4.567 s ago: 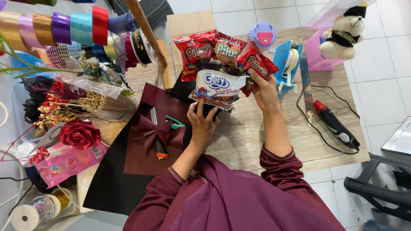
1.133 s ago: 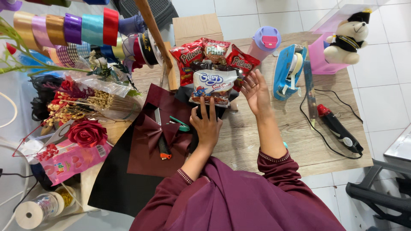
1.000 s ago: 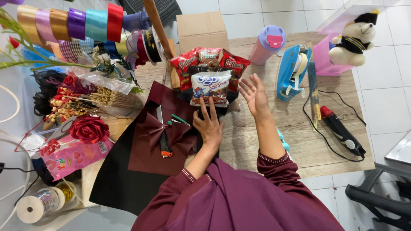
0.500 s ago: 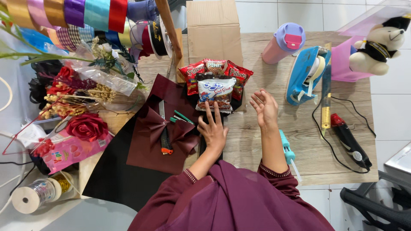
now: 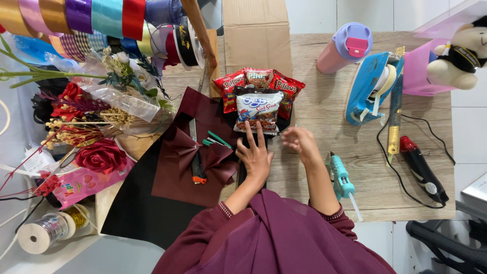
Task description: The person makes a snack bouquet by taping snack packets to sticks, wrapping them in black paper, and attaching a decorative paper bow.
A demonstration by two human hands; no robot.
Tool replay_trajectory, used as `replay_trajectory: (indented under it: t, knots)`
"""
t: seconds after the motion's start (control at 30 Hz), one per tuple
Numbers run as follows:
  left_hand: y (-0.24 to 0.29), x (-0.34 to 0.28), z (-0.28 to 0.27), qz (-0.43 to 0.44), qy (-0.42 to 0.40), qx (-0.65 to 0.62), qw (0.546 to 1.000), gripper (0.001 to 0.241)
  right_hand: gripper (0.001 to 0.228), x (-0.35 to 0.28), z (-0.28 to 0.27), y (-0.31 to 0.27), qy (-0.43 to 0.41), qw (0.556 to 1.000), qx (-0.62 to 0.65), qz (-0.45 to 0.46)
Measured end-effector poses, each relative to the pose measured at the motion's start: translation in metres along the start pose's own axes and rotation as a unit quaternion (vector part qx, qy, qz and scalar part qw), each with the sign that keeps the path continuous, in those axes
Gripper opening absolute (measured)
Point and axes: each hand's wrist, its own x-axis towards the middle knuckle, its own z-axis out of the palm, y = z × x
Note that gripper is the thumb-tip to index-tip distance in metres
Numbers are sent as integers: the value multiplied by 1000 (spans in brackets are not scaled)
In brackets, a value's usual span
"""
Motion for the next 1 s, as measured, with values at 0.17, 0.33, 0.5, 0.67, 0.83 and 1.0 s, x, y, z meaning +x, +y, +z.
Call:
replay_trajectory:
  t: [0.17, 0.33, 0.5, 0.67, 0.83, 1.0]
  knots:
    - [-2, 2, 1, 12, -2, -14, 1000, 129, 43, -57, 28, -6, -107, 985, -124, 54]
    - [12, 38, -41, 35, 65, -59, 996, 115, 58, -95, 35, -36, -246, 963, -113, -15]
    - [18, 88, -113, 109, -28, -622, 775, 107, 108, -100, 21, -48, -263, 924, -101, -261]
    - [22, 100, -107, 147, -74, -730, 664, 99, 100, -136, 38, -78, -124, 896, -192, -380]
    - [-4, 68, -47, 6, -145, -731, 666, 87, 63, -145, 57, -63, 176, 820, -369, -399]
    - [-36, 11, 9, -132, -258, -654, 699, 55, 66, -120, 64, 14, 266, 686, -534, -416]
